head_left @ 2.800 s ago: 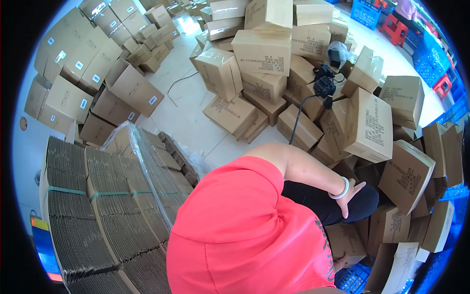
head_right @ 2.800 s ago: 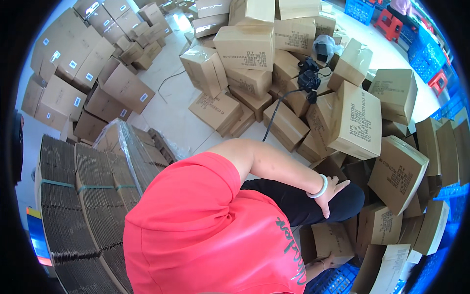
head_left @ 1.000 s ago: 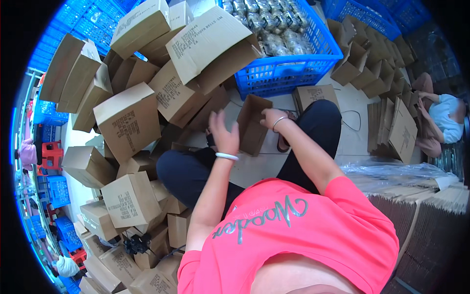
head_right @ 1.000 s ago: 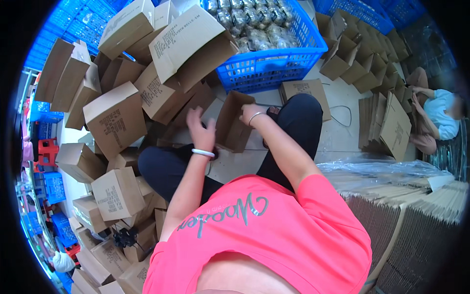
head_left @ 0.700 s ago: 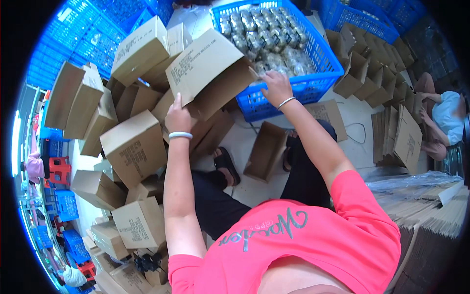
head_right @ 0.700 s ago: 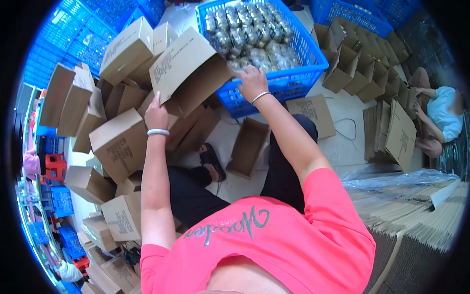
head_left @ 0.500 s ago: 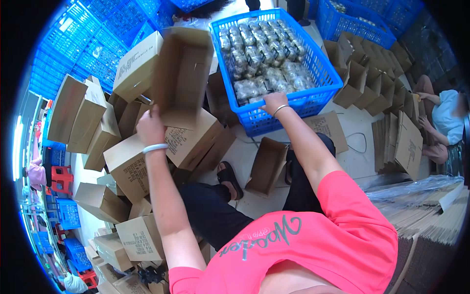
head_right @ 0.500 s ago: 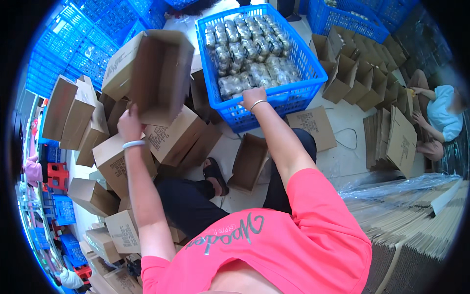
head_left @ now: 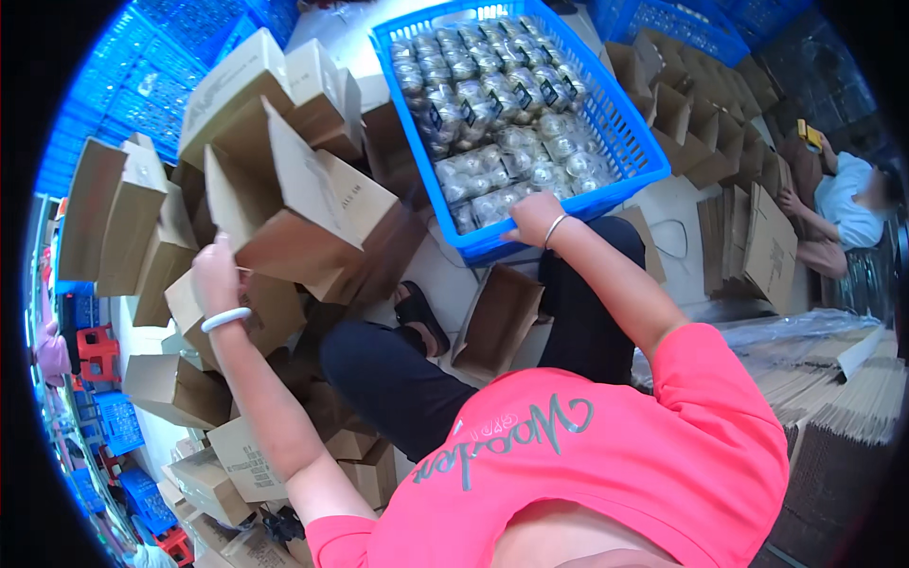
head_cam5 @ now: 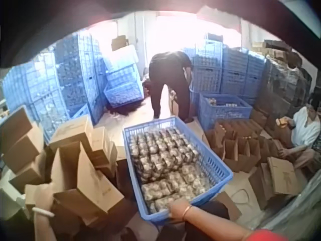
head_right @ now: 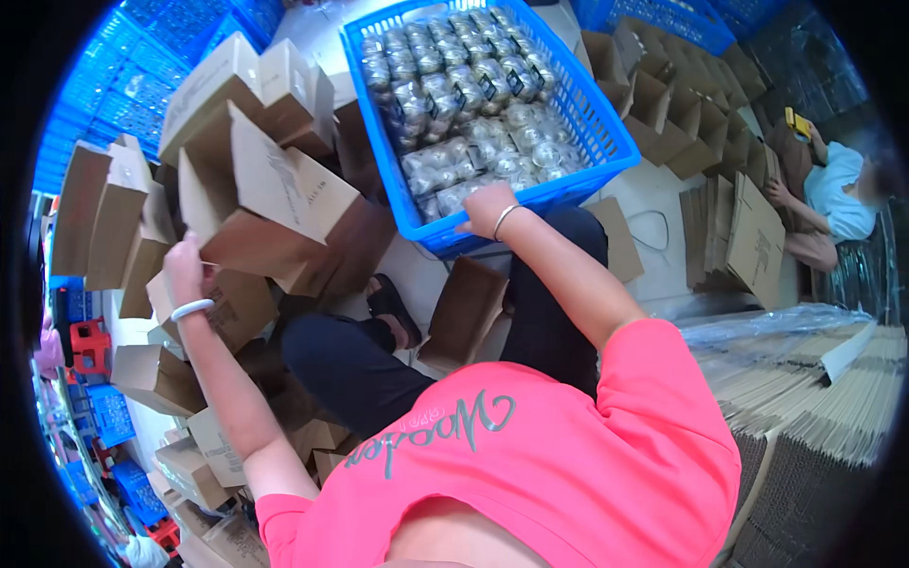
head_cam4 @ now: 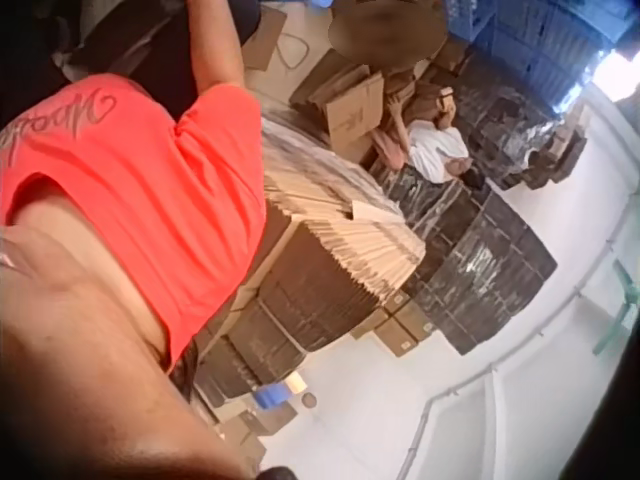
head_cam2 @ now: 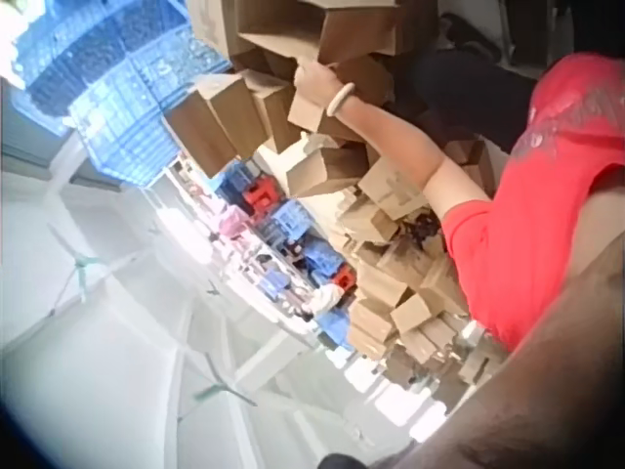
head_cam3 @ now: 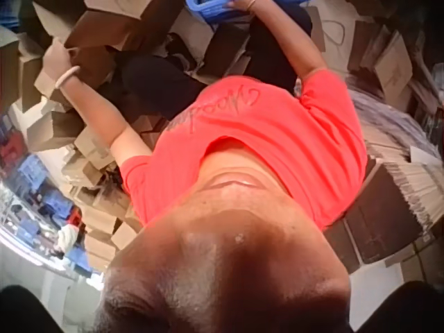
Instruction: Packaging spherical ornaments from a plastic crate into cardboard boxes while sitting on the floor.
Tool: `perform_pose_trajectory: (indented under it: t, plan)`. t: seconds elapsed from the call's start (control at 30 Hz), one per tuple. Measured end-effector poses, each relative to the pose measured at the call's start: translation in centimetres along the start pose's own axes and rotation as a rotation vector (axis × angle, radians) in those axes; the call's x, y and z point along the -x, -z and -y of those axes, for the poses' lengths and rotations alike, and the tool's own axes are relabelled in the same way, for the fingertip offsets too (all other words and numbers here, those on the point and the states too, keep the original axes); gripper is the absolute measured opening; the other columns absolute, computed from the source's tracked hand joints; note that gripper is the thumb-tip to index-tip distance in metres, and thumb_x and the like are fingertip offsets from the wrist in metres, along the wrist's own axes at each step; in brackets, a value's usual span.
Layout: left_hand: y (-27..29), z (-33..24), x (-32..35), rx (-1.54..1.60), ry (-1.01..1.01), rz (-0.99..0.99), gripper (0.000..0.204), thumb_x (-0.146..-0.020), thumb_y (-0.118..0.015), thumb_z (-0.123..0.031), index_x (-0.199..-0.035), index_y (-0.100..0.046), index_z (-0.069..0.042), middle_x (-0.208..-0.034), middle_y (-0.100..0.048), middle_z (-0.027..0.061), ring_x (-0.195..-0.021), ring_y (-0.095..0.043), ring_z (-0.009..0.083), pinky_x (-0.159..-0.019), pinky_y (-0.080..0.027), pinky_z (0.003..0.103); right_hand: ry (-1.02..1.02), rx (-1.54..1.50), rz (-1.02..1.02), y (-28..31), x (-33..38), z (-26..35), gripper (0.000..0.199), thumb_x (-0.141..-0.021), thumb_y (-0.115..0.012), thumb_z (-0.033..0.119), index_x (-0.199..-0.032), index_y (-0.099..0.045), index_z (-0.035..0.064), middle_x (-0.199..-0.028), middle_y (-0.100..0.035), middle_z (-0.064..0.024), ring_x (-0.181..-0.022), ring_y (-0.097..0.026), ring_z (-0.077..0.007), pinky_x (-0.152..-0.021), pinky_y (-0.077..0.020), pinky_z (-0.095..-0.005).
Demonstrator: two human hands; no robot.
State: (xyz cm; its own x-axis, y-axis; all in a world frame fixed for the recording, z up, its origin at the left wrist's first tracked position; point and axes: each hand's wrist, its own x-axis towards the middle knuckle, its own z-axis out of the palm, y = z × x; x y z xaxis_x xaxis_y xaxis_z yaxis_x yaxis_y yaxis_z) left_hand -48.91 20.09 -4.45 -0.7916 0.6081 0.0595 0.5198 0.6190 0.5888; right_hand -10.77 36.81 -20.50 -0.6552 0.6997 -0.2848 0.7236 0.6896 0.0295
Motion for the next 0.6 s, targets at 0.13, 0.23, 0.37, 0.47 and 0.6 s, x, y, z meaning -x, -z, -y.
perform_pose_trajectory:
  t: [0.13, 0.23, 0.37, 0.47, 0.6]
  plan:
    - [-0.7, -1.0, 0.9, -0.237, -0.296, -0.482, 0.037, -0.086, -0.05, -0.037, -0.088, -0.062, -0.002, -0.076, -0.06, 0.0151, -0.074, -0.059, 0.028, -0.065, -0.045, 0.035, -0.019, -0.636, 0.183, 0.4, -2.3, -5.1, 0.063, -0.067, -0.056, 0.063, -0.089, -0.066, 0.0048, -0.088, -0.064, -0.0151, -0.085, -0.06, -0.0303, -0.077, -0.0457, -0.0389]
    - [-2.6, -5.2, 4.0, -0.245, -0.815, -0.771, 0.022, -0.084, -0.057, -0.024, -0.093, -0.061, -0.004, -0.091, -0.061, 0.0113, -0.084, -0.059, 0.0261, -0.072, -0.046, 0.034, -0.315, -0.458, -0.075, -0.6, -4.8, -11.6, 0.062, -0.068, -0.06, 0.057, -0.102, -0.061, 0.0049, -0.101, -0.061, -0.0155, -0.095, -0.058, -0.0293, -0.083, -0.0438, -0.0372]
    - [-13.5, -14.2, 11.8, 0.255, -1.045, 0.009, 0.012, -0.076, -0.061, -0.012, -0.085, -0.06, -0.003, -0.082, -0.061, 0.0119, -0.078, -0.058, 0.0265, -0.07, -0.046, 0.034, -0.539, -0.408, 0.059, -4.4, -6.1, -17.8, 0.075, -0.063, -0.07, 0.048, -0.119, -0.048, 0.0038, -0.118, -0.051, -0.0175, -0.108, -0.051, -0.0304, -0.09, -0.0409, -0.0353]
    - [-25.5, -15.4, 12.3, 0.346, -0.706, 0.748, 0.023, -0.077, -0.058, -0.019, -0.09, -0.062, 0.0, -0.083, -0.062, 0.0134, -0.066, -0.059, 0.0241, -0.061, -0.047, 0.033, -0.64, -0.538, 0.238, -6.7, -6.6, -18.1, 0.108, -0.05, -0.08, 0.044, -0.132, -0.025, 0.0006, -0.13, -0.039, -0.0191, -0.117, -0.042, -0.0289, -0.096, -0.0365, -0.0361]
    - [-38.7, -15.9, 11.0, 0.095, 0.092, 1.358, 0.046, -0.075, -0.066, -0.035, -0.1, -0.058, 0.003, -0.09, -0.061, 0.0135, -0.073, -0.06, 0.0211, -0.056, -0.049, 0.031, -0.701, -0.62, 0.272, -11.0, -6.8, -19.3, 0.126, -0.046, -0.082, 0.044, -0.137, -0.006, 0.001, -0.138, -0.027, -0.0174, -0.123, -0.036, -0.0279, -0.1, -0.0321, -0.0354]
